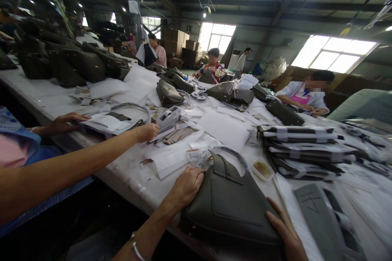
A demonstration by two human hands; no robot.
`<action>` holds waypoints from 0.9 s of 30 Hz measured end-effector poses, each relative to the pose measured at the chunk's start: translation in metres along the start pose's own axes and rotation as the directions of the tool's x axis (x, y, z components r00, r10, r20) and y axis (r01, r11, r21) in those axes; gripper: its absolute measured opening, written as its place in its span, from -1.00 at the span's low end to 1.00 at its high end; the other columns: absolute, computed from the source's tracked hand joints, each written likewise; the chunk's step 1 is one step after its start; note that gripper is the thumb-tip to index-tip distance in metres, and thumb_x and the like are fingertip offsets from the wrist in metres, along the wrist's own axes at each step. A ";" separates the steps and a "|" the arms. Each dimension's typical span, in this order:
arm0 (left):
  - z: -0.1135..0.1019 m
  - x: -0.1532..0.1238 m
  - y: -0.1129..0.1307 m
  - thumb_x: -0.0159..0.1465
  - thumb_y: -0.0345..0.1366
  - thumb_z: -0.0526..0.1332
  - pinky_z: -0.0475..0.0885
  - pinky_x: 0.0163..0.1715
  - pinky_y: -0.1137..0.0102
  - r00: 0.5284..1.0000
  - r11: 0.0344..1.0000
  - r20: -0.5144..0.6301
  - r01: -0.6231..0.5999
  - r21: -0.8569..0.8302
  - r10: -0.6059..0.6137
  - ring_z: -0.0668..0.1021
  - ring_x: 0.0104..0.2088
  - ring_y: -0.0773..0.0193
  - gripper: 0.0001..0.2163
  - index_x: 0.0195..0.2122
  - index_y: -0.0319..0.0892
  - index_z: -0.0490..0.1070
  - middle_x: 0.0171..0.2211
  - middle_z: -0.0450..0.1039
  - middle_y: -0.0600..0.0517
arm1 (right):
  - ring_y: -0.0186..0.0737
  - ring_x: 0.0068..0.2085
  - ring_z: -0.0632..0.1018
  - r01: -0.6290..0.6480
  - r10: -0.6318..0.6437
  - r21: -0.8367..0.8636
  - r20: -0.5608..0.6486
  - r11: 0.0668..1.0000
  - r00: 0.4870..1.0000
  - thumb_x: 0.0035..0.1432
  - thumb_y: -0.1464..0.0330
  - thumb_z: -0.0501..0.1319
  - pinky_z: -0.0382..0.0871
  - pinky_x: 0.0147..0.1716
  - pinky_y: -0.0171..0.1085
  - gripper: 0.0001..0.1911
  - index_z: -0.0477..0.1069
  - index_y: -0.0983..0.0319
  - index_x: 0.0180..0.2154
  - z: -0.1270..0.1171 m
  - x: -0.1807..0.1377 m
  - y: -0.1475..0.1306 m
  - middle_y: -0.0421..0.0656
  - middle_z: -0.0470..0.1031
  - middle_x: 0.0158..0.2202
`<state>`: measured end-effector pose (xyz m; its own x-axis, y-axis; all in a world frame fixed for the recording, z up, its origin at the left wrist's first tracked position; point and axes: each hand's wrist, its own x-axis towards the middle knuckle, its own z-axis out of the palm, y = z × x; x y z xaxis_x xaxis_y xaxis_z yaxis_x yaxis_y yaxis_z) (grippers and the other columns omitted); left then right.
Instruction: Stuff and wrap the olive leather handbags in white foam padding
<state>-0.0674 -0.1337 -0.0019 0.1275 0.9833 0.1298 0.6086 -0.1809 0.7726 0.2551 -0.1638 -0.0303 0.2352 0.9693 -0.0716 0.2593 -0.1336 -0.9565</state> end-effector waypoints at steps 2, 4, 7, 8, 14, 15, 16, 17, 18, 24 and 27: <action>0.000 0.000 0.000 0.38 -0.23 -0.07 0.33 0.12 0.24 1.000 1.000 -0.004 -0.006 -0.003 0.006 0.52 0.02 0.10 -0.61 -0.03 -0.11 0.55 -0.02 0.56 -0.03 | 0.20 0.17 0.43 -0.008 0.008 -0.010 -0.021 1.000 1.000 0.01 -0.07 0.26 0.39 0.13 -0.06 -0.23 0.36 0.15 0.19 0.001 -0.001 0.000 -0.16 0.49 0.12; 0.000 -0.001 0.002 0.37 -0.24 -0.06 0.34 0.11 0.23 1.000 1.000 -0.011 -0.006 -0.011 0.006 0.52 0.02 0.10 -0.61 -0.04 -0.11 0.56 -0.02 0.56 -0.04 | 0.21 0.19 0.41 -0.025 0.025 -0.010 -0.039 1.000 0.999 0.02 -0.08 0.25 0.32 0.19 -0.04 -0.22 0.36 0.17 0.20 0.003 -0.002 -0.001 -0.15 0.49 0.12; -0.002 -0.002 0.004 0.37 -0.23 -0.05 0.35 0.11 0.22 0.999 0.999 -0.036 0.009 -0.046 -0.011 0.52 0.02 0.09 -0.61 -0.02 -0.12 0.55 -0.03 0.57 -0.04 | 0.21 0.24 0.36 -0.030 0.031 0.003 -0.045 1.000 0.998 0.04 -0.08 0.23 0.21 0.26 -0.01 -0.24 0.36 0.18 0.19 0.004 -0.004 -0.006 -0.14 0.46 0.16; -0.002 -0.002 0.005 0.37 -0.23 -0.04 0.35 0.10 0.22 0.999 0.998 -0.046 0.017 -0.066 -0.020 0.52 0.02 0.09 -0.62 -0.02 -0.13 0.54 -0.04 0.57 -0.04 | 0.20 0.25 0.34 -0.028 0.028 0.003 -0.044 1.000 0.999 0.04 -0.07 0.24 0.18 0.28 -0.01 -0.25 0.37 0.17 0.18 0.002 -0.003 -0.009 -0.13 0.44 0.18; -0.006 -0.002 -0.003 0.25 -0.23 0.11 0.38 0.11 0.19 0.953 0.965 -0.256 0.097 -0.242 -0.160 0.45 0.13 0.06 -0.64 0.05 -0.21 0.40 0.07 0.44 -0.16 | 0.18 0.23 0.38 -0.138 0.133 0.020 0.150 0.990 0.980 -0.07 -0.02 0.37 0.21 0.24 0.02 -0.17 0.34 0.19 0.19 -0.014 0.004 -0.029 0.01 0.40 0.21; -0.007 -0.003 -0.007 0.24 -0.21 0.14 0.38 0.11 0.17 0.945 0.951 -0.255 0.132 -0.279 -0.206 0.44 0.15 0.03 -0.61 0.07 -0.23 0.36 0.10 0.40 -0.19 | 0.18 0.22 0.38 -0.137 0.129 0.037 0.169 0.990 0.977 -0.07 0.00 0.38 0.21 0.24 0.03 -0.15 0.30 0.18 0.21 -0.016 0.004 -0.029 0.02 0.38 0.22; -0.007 -0.003 -0.011 0.24 -0.17 0.16 0.37 0.12 0.15 0.943 0.932 -0.223 0.167 -0.323 -0.246 0.44 0.15 0.01 -0.58 0.09 -0.24 0.33 0.13 0.38 -0.22 | 0.17 0.22 0.38 -0.122 0.111 0.050 0.174 0.991 0.978 -0.07 0.01 0.38 0.21 0.24 0.04 -0.14 0.28 0.17 0.23 -0.016 0.003 -0.028 0.01 0.36 0.24; -0.007 -0.004 -0.014 0.24 -0.12 0.18 0.36 0.13 0.14 0.948 0.906 -0.164 0.197 -0.375 -0.274 0.45 0.15 -0.01 -0.53 0.11 -0.25 0.30 0.14 0.36 -0.24 | 0.17 0.23 0.37 -0.100 0.089 0.060 0.167 0.993 0.982 -0.06 0.02 0.39 0.20 0.24 0.04 -0.13 0.26 0.14 0.25 -0.016 0.002 -0.025 0.00 0.34 0.26; -0.007 -0.005 -0.017 0.24 -0.06 0.19 0.35 0.14 0.13 0.953 0.873 -0.096 0.220 -0.435 -0.288 0.46 0.14 -0.02 -0.49 0.13 -0.26 0.27 0.15 0.36 -0.27 | 0.17 0.24 0.36 -0.080 0.069 0.070 0.153 0.994 0.986 -0.06 0.03 0.39 0.19 0.24 0.04 -0.13 0.24 0.12 0.25 -0.016 0.000 -0.022 -0.01 0.31 0.28; -0.014 -0.014 -0.009 0.14 0.10 0.31 0.28 0.20 0.10 0.965 0.740 0.079 0.243 -0.628 -0.249 0.33 0.26 -0.09 -0.17 0.34 -0.16 0.03 0.28 0.21 -0.29 | 0.20 0.28 0.30 0.014 -0.014 0.113 0.005 0.993 1.000 -0.07 0.06 0.38 0.13 0.27 0.04 -0.13 0.25 0.14 0.26 -0.010 -0.013 -0.006 -0.03 0.28 0.29; -0.016 -0.014 0.006 0.09 -0.01 0.39 0.27 0.21 0.11 0.970 0.748 0.034 0.207 -0.631 -0.240 0.34 0.25 -0.09 -0.11 0.36 -0.09 0.00 0.27 0.22 -0.22 | 0.17 0.29 0.27 0.050 -0.049 0.081 -0.012 0.995 0.999 -0.04 0.06 0.36 0.06 0.31 0.02 -0.18 0.27 0.14 0.24 -0.013 -0.016 -0.006 -0.06 0.29 0.29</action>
<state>-0.0782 -0.1482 0.0113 0.0042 0.9967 -0.0809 -0.0126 0.0809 0.9966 0.2623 -0.1810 -0.0201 0.2338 0.9721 -0.0213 0.1940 -0.0681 -0.9786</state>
